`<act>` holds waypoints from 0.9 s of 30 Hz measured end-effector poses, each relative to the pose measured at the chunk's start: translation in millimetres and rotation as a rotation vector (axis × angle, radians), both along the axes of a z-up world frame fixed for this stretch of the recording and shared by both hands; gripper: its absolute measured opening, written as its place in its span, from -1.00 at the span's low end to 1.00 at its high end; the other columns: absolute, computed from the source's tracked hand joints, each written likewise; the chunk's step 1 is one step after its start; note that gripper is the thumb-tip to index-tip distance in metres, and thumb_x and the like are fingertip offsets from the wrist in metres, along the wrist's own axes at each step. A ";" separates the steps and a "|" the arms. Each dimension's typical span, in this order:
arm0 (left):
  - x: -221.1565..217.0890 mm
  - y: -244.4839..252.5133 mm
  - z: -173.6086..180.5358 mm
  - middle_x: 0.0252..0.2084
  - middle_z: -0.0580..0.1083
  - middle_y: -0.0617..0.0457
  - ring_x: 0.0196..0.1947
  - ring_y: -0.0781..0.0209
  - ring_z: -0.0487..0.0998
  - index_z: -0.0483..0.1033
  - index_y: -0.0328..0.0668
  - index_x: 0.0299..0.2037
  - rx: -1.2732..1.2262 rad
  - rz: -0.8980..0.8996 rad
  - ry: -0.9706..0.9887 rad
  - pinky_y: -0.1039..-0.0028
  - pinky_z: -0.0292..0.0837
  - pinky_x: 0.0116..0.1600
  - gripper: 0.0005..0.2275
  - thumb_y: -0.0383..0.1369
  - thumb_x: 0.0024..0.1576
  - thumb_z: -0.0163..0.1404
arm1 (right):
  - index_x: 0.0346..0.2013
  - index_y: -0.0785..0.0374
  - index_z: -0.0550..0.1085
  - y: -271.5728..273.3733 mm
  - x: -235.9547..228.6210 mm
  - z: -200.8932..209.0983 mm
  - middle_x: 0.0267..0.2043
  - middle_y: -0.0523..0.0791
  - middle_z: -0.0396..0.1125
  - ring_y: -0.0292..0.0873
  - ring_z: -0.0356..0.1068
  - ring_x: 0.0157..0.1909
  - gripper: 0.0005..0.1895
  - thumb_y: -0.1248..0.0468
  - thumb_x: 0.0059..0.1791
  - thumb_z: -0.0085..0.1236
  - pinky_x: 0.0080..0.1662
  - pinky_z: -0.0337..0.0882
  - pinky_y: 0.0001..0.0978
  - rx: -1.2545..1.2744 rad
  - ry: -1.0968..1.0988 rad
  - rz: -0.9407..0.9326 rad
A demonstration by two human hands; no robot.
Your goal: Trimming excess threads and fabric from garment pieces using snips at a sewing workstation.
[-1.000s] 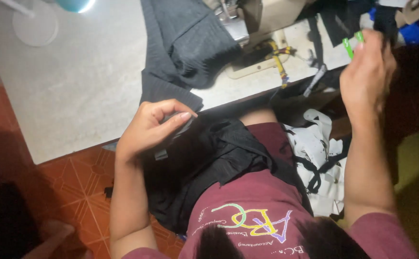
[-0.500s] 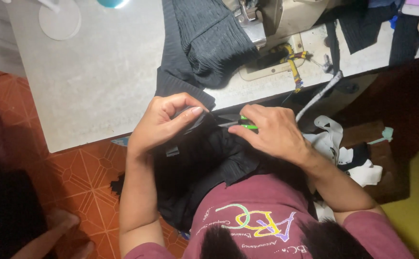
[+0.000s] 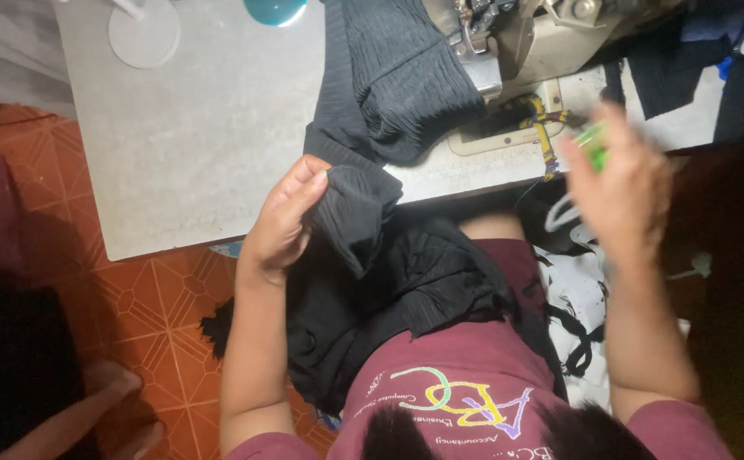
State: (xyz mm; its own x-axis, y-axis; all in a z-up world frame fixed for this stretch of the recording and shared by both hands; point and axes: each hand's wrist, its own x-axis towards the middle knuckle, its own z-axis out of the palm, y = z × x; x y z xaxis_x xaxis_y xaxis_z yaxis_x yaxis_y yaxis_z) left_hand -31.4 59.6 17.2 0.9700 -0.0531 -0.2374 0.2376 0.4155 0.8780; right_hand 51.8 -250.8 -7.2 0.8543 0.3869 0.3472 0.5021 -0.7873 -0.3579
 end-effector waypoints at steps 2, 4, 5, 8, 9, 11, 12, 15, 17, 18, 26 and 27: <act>-5.1 2.5 -13.8 -0.42 0.35 0.10 -0.43 0.39 0.38 0.25 -0.18 -0.33 -0.018 -0.015 0.035 0.67 0.30 -0.31 -0.95 -0.42 0.09 -0.25 | 0.07 0.33 0.21 -26.8 22.2 -11.8 -0.28 0.04 0.30 0.03 0.26 -0.32 -0.62 0.26 0.01 0.01 -0.38 0.19 -0.17 -0.155 -0.038 -0.276; -17.7 8.2 -15.5 -0.48 0.22 0.19 -0.53 0.48 0.19 0.22 -0.14 -0.33 0.134 -0.065 0.032 0.70 0.07 -0.43 -0.92 -0.34 0.06 -0.25 | 0.00 0.33 0.33 -35.9 31.0 -21.2 -0.27 0.02 0.23 0.01 0.26 -0.36 -0.65 0.32 -0.05 0.12 -0.46 0.22 -0.21 -0.219 -0.140 -0.242; -22.8 9.7 -17.5 -0.53 0.09 0.27 -0.62 0.55 0.00 0.20 -0.09 -0.33 0.286 -0.117 0.024 0.72 -0.15 -0.55 -0.88 -0.27 0.03 -0.25 | -0.07 0.34 0.44 -42.3 35.3 -26.6 -0.25 0.00 0.16 -0.02 0.26 -0.41 -0.67 0.39 -0.12 0.22 -0.54 0.25 -0.24 -0.282 -0.245 -0.207; -48.2 23.9 4.4 -0.43 0.46 -0.24 -0.66 0.08 0.48 0.22 -0.33 -0.32 -0.045 -0.746 -0.122 0.53 0.39 -0.57 -0.73 -0.23 0.14 -0.37 | -0.13 0.48 0.41 -26.6 29.3 -10.7 -0.14 0.09 0.13 0.09 0.12 -0.17 -0.70 0.48 -0.14 0.19 -0.26 0.21 -0.09 -0.236 -0.309 -0.104; -53.2 20.0 11.6 -0.43 0.46 -0.24 -0.66 0.08 0.48 0.22 -0.33 -0.32 -0.065 -0.763 -0.111 0.53 0.39 -0.57 -0.73 -0.23 0.14 -0.37 | -0.13 0.48 0.41 -26.5 25.3 -11.4 -0.14 0.09 0.13 0.09 0.12 -0.17 -0.70 0.48 -0.14 0.19 -0.26 0.21 -0.09 -0.253 -0.291 -0.118; -63.3 15.0 26.7 -0.32 0.57 0.25 -0.51 0.44 0.61 0.36 -0.05 -0.20 0.767 -0.798 0.209 0.73 0.41 -0.56 -0.73 -0.22 0.01 -0.35 | -0.23 0.48 0.46 -23.5 20.0 -11.9 -0.09 0.06 0.13 -0.04 0.13 -0.17 -0.57 0.17 0.07 -0.28 -0.23 0.19 -0.32 -0.049 -0.533 -0.142; -67.1 12.0 20.9 -0.32 0.57 0.25 -0.51 0.44 0.61 0.36 -0.05 -0.20 0.757 -0.804 0.210 0.73 0.41 -0.56 -0.73 -0.22 0.01 -0.35 | -0.23 0.48 0.46 -23.7 3.7 -14.8 -0.09 0.06 0.13 -0.04 0.13 -0.17 -0.57 0.17 0.07 -0.28 -0.23 0.19 -0.32 -0.058 -0.527 -0.142; -76.3 5.2 8.7 -0.26 0.51 0.17 -0.43 0.39 0.60 0.35 -0.09 -0.16 0.861 -0.535 0.190 0.66 0.47 -0.33 -0.74 -0.25 0.01 -0.29 | -0.46 0.48 0.32 -18.1 -39.3 -34.9 -0.42 0.07 0.23 0.04 0.24 -0.39 -0.79 0.43 0.05 -0.13 -0.35 0.21 -0.24 0.192 -0.384 -0.176; -76.1 -2.4 2.8 -0.35 0.52 0.08 -0.50 0.39 0.56 0.35 -0.20 -0.20 0.653 -0.525 0.094 0.69 0.46 -0.36 -0.79 -0.36 0.03 -0.27 | -0.54 0.39 0.47 -13.2 -56.0 -66.6 -0.50 -0.02 0.33 -0.07 0.30 -0.43 -0.85 0.46 -0.34 0.28 -0.30 0.27 -0.27 0.172 0.001 -0.011; -68.3 -11.0 1.5 -0.35 0.52 0.08 -0.50 0.39 0.56 0.35 -0.20 -0.20 0.651 -0.526 0.094 0.69 0.46 -0.36 -0.79 -0.36 0.03 -0.27 | -0.54 0.39 0.47 -11.3 -63.3 -85.8 -0.50 -0.02 0.33 -0.07 0.30 -0.43 -0.85 0.46 -0.34 0.28 -0.30 0.27 -0.27 0.170 0.001 -0.012; -28.0 -91.6 -33.7 -0.24 0.43 0.03 -0.24 0.10 0.44 0.33 -0.16 -0.26 0.910 -0.796 -0.325 0.38 0.27 -0.22 -0.76 -0.20 0.06 -0.29 | -0.50 0.18 0.34 2.4 -49.9 -97.1 -0.50 -0.29 0.22 -0.41 0.15 -0.38 -0.89 0.41 -0.21 -0.18 -0.28 0.14 -0.61 0.420 0.817 -0.121; -24.4 -99.9 -27.6 -0.24 0.43 0.03 -0.24 0.10 0.44 0.33 -0.16 -0.26 0.919 -0.781 -0.328 0.38 0.27 -0.22 -0.76 -0.20 0.06 -0.29 | -0.50 0.18 0.34 11.6 -53.1 -74.0 -0.50 -0.29 0.22 -0.41 0.15 -0.38 -0.89 0.41 -0.21 -0.18 -0.28 0.14 -0.61 0.418 0.808 -0.106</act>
State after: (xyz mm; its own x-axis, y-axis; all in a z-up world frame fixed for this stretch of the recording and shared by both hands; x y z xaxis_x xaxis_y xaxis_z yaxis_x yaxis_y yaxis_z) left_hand -55.8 -40.3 -10.4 0.7744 -0.5835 -0.2445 -0.1404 -0.5353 0.8329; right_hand -1.3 -239.2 -81.2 0.9220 0.2699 -0.2777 -0.0926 -0.5426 -0.8349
